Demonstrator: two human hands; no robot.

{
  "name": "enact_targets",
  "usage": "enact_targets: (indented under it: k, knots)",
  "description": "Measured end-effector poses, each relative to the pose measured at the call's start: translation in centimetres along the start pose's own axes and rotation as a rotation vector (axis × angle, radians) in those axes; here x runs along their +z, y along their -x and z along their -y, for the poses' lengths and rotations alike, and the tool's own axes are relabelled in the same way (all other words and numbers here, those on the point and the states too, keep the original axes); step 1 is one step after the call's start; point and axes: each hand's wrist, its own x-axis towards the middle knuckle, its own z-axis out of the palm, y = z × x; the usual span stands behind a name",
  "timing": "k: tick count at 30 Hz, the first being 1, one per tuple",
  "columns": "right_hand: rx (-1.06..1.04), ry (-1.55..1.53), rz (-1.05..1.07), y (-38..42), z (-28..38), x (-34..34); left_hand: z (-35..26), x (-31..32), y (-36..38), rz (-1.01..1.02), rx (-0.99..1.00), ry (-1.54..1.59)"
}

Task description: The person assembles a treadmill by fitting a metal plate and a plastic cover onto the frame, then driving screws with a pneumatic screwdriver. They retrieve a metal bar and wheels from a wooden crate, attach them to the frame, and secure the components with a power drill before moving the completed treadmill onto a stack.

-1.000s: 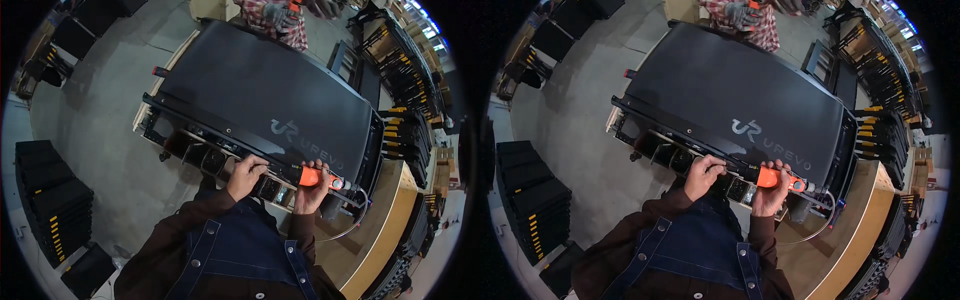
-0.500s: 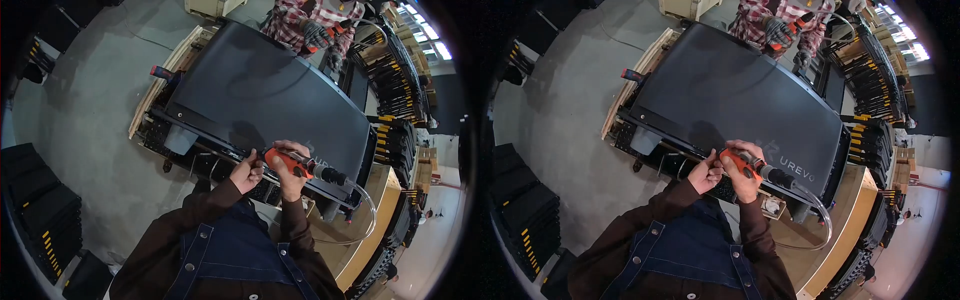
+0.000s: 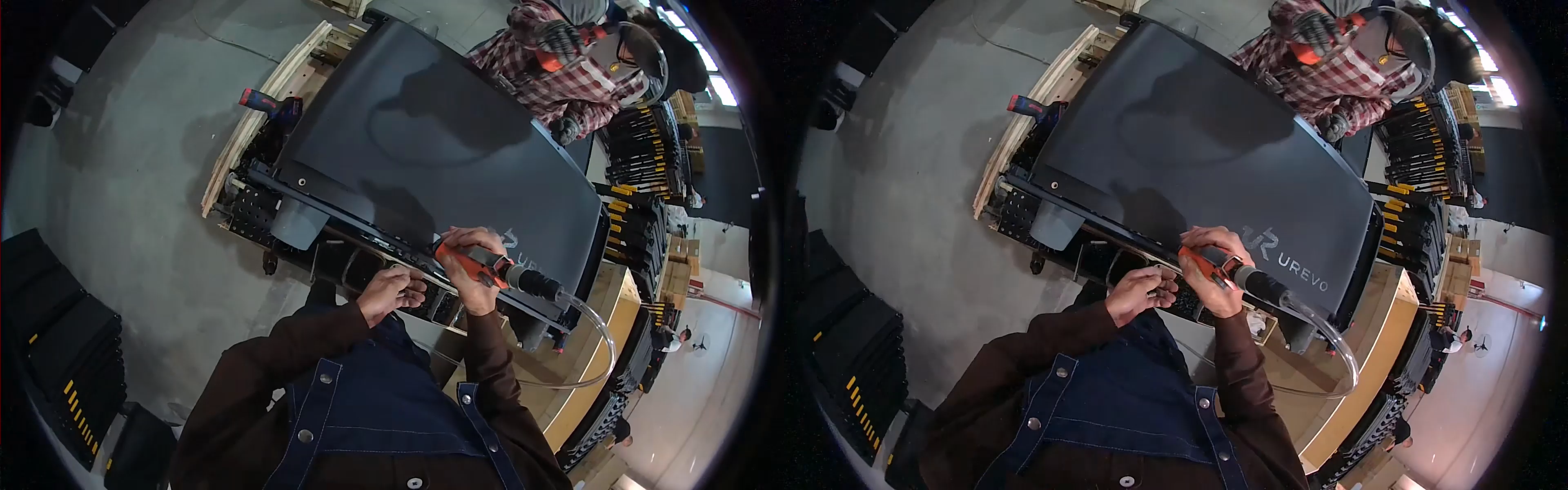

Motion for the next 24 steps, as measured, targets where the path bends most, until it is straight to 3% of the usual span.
enact_targets:
  k: [7, 12, 14, 15, 17, 18, 20, 23, 24]
  knots:
    - [0.007, 0.176, 0.044, -0.2, 0.7, -0.5, -2.2, 1.1, 2.2, 0.051, 0.058, -0.037]
    - [0.198, -0.089, 0.099, -1.0, 1.8, -1.6, -1.2, -0.8, 3.0, 0.069, 0.181, -0.036]
    - [0.23, -0.019, -0.087, -1.0, 2.0, 0.3, -1.5, -0.9, 3.2, 0.047, 0.223, -0.007]
    - [0.102, 0.098, -0.227, -0.5, 2.5, 2.4, -1.5, -0.4, 3.7, 0.004, 0.242, 0.001]
    - [0.047, 0.265, 0.148, -0.1, 3.5, 0.6, -0.9, 0.2, 4.1, -0.043, 0.271, -0.004]
    - [-0.02, 0.206, 0.306, -0.8, 3.4, -1.3, -0.7, 0.4, 4.2, -0.072, 0.313, -0.007]
    - [0.193, -0.112, 0.033, -0.5, 4.1, -2.4, 0.2, 0.8, 4.5, -0.111, 0.372, -0.009]
    - [0.116, -0.584, -0.264, -0.5, 4.5, -2.7, 0.9, 0.8, 4.9, -0.083, 0.42, 0.095]
    - [0.107, -0.651, -0.238, -0.4, 4.4, -2.8, 0.8, 0.7, 4.9, -0.014, 0.416, 0.163]
